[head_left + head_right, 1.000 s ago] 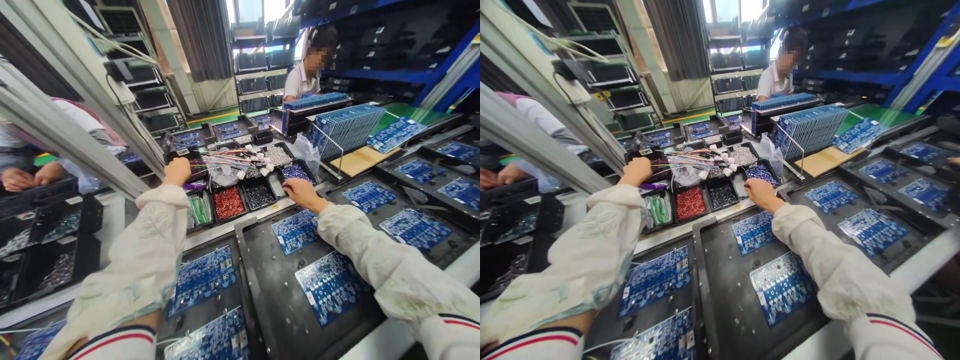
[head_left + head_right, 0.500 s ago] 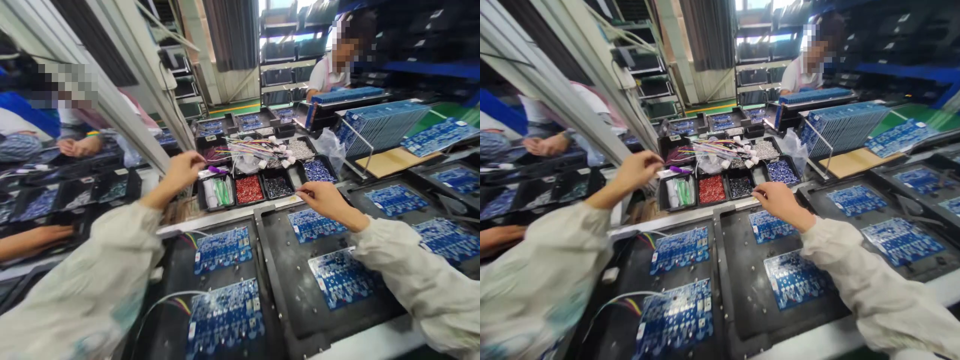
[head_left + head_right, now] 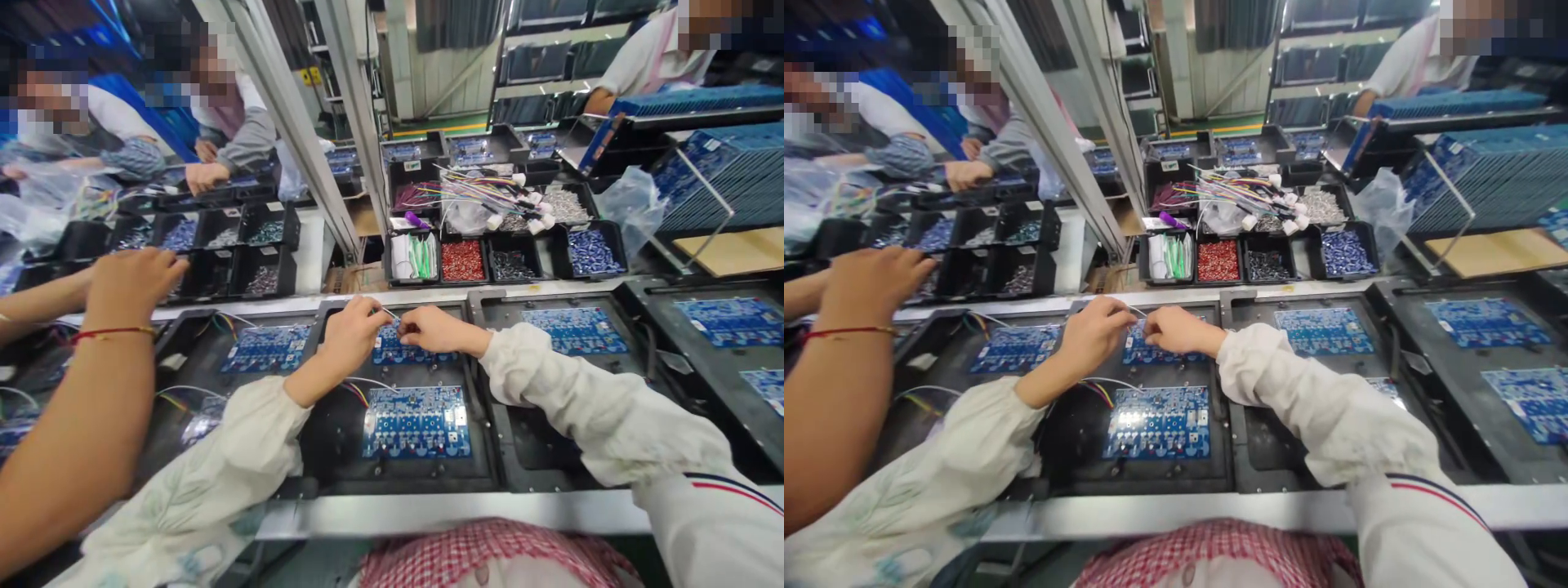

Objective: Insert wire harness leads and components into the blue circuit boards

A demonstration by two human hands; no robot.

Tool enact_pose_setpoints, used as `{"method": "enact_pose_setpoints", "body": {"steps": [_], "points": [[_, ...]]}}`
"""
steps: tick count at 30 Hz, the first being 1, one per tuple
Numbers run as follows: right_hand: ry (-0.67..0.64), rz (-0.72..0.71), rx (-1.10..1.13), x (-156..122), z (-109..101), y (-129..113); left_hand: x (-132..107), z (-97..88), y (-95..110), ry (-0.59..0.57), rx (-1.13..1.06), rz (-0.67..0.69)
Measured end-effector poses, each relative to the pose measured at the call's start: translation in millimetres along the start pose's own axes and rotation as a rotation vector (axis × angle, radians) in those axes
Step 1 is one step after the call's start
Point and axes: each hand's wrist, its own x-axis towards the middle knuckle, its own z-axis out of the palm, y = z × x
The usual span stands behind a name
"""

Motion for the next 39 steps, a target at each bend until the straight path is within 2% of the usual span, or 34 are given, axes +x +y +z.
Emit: {"method": "enact_pose_setpoints", "body": {"steps": [4, 6, 11, 17, 25, 30, 39], "points": [[0.141, 0.113, -0.113, 16, 12, 13, 6, 23.0, -4, -0.012, -0.378, -0.340], [0.179, 0.160, -0.118, 22, 18, 18, 10, 32.0, -6, -0.049, -0.481, -0.411], [0.189, 0.205, -0.091, 26, 26, 26, 13, 43.1, -9, -0.068, -0.472, -0.378], [0.174, 0.199, -0.087, 27, 28, 21, 9, 49.2, -14, -0.080, -0.451, -0.385], [0.155, 0.175, -0.070, 41, 42, 13, -1, 47.3, -36, -0.073, -0.492, -0.400], [0.162, 0.160, -0.065, 44, 45, 12, -3, 45.7, -40, -0.074, -0.494, -0.391], [0.166, 0.160, -0.078, 45, 44, 11, -4, 46.3, -35, -0.124, -0.254, -0.365]]}}
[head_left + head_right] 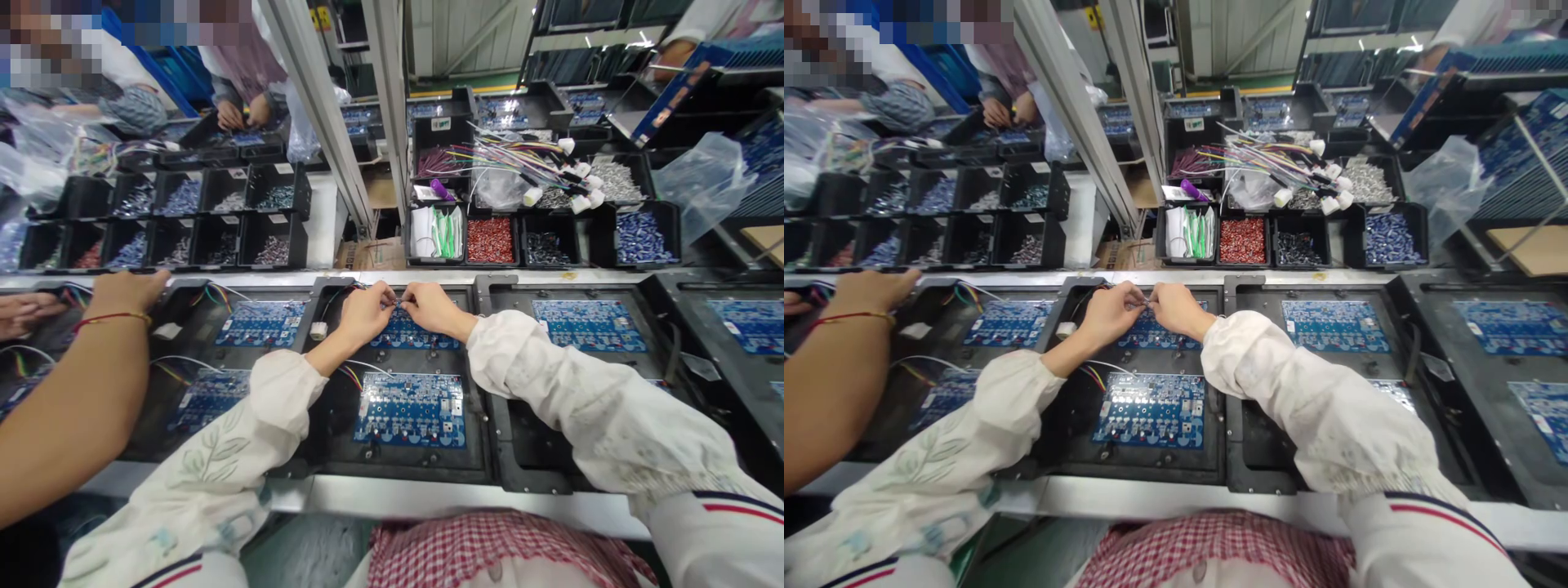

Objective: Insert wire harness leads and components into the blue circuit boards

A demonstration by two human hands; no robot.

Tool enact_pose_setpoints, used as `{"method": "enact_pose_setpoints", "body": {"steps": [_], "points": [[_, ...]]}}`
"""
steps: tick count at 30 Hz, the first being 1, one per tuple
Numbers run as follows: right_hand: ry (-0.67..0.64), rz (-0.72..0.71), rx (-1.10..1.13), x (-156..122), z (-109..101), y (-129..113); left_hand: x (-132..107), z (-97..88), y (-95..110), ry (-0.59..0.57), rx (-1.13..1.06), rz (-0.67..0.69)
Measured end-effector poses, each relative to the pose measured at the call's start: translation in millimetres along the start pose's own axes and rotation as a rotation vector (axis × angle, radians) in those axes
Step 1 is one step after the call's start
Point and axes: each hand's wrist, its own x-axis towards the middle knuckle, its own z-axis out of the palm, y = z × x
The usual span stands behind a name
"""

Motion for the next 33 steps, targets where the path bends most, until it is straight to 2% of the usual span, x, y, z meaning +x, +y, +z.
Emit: {"method": "enact_pose_setpoints", "body": {"steps": [5, 7, 10, 14, 16, 18, 21, 25, 28, 31, 33], "points": [[-0.002, -0.019, -0.006, 0, -3, -2, -7, -7.1, 10, -0.030, 0.211, 0.042], [-0.005, -0.041, 0.007, 0, -4, -2, -8, -16.6, 13, -0.012, 0.204, 0.061], [0.001, -0.050, 0.019, 0, -5, -3, -9, -37.2, 12, 0.002, -0.009, 0.062], [-0.005, -0.057, -0.004, 0, -4, -4, -21, -63.5, 8, -0.098, -0.350, -0.022], [-0.006, -0.069, -0.022, -1, -3, -4, -34, -71.5, 5, -0.076, -0.378, -0.060], [-0.008, -0.076, -0.041, 0, -1, -3, -51, -75.5, 3, -0.042, -0.318, -0.102], [-0.028, -0.072, -0.080, 3, -2, -3, -75, -76.0, 1, -0.013, -0.206, -0.118], [-0.079, -0.055, -0.147, -3, -15, -13, -101, -70.8, 6, 0.059, 0.093, 0.097], [-0.168, -0.137, -0.077, -29, -25, -32, -115, -61.7, 15, 0.121, 0.318, 0.214], [-0.347, -0.235, 0.045, -62, -19, -50, -120, -46.0, 22, 0.057, 0.254, 0.205], [-0.364, -0.175, 0.070, -78, -8, -55, -118, -34.5, 23, -0.023, 0.074, 0.121]]}}
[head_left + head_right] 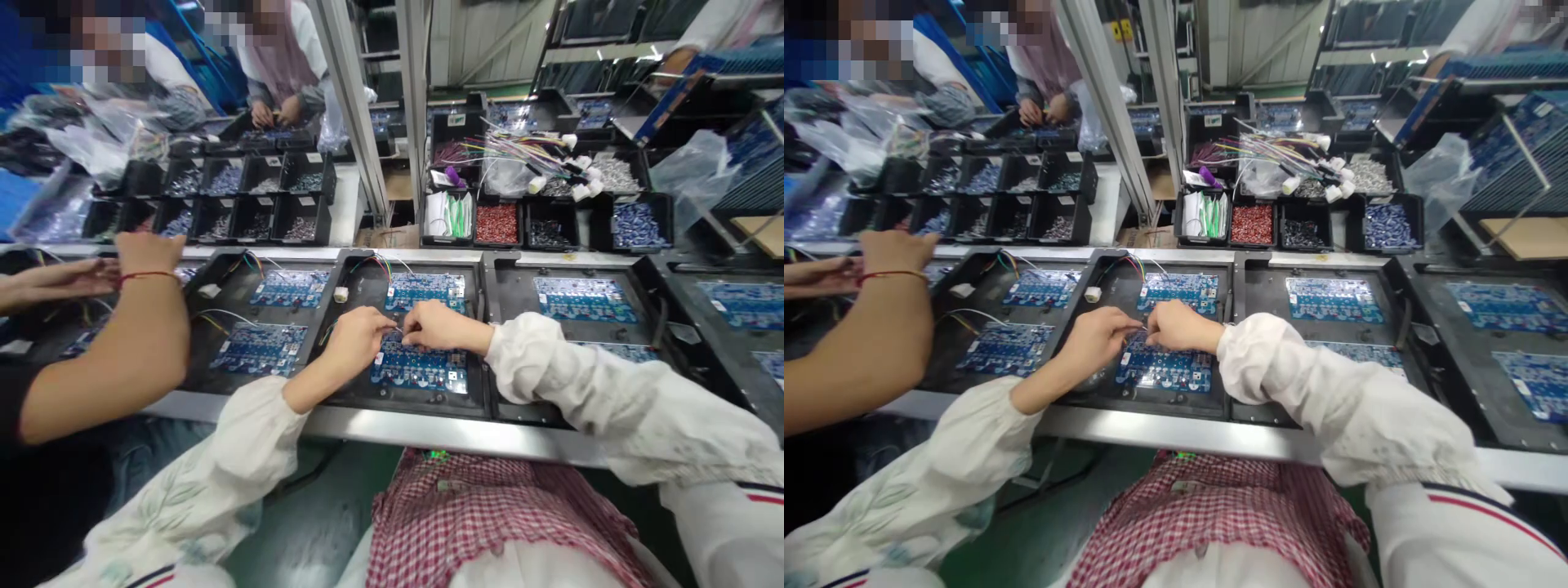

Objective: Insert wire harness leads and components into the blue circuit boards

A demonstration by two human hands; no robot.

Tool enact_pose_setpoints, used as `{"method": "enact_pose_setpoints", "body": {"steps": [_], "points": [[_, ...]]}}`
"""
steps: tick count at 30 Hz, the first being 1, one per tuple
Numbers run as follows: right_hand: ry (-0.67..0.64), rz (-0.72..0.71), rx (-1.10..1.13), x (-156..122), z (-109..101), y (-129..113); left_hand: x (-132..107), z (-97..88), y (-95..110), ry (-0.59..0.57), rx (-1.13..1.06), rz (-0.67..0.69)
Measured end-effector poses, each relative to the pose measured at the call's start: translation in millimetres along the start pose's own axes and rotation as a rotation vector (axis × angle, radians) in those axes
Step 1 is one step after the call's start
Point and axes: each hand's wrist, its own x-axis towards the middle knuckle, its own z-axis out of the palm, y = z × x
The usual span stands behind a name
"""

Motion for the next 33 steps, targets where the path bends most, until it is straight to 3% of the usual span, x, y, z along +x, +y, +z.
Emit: {"method": "enact_pose_setpoints", "body": {"steps": [3, 6, 33], "points": [[0.137, 0.086, 0.027, -4, 19, 2, 6, 12.4, -2, -0.095, -0.272, -0.142], [0.214, 0.076, 0.016, -2, 27, 7, 9, 17.2, -4, -0.109, -0.362, -0.176], [0.232, 0.067, -0.018, -5, 26, 6, 8, 18.9, 2, -0.087, -0.307, -0.121]]}}
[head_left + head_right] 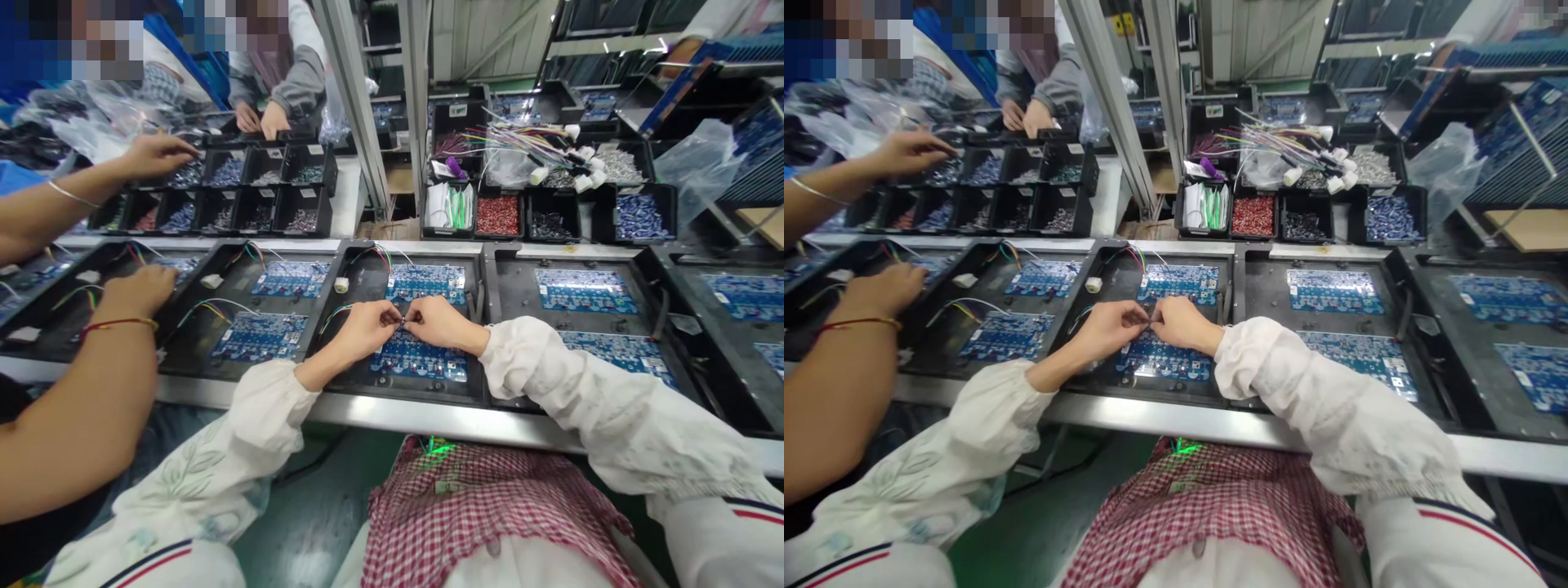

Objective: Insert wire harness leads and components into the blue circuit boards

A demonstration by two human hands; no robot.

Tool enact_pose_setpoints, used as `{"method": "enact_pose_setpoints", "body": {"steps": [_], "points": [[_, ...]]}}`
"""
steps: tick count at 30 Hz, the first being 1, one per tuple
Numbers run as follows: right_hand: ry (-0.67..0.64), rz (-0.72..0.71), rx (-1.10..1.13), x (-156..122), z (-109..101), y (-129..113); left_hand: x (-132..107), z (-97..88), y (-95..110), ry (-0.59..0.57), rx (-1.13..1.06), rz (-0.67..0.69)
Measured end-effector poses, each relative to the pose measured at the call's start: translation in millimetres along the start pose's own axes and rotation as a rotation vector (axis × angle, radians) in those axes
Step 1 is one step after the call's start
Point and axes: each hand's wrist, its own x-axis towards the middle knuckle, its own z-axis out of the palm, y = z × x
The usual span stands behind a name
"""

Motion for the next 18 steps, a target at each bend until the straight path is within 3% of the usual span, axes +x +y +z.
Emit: {"method": "enact_pose_setpoints", "body": {"steps": [7, 14, 18], "points": [[0.000, -0.006, -0.007, 0, 1, 2, 1, 0.7, -2, -0.004, 0.003, 0.027], [-0.021, -0.036, -0.053, -2, 1, 3, -3, 9.5, -9, 0.015, 0.167, 0.234], [-0.045, -0.037, -0.063, -3, -2, 0, -2, 11.0, -13, 0.014, 0.203, 0.262]]}}
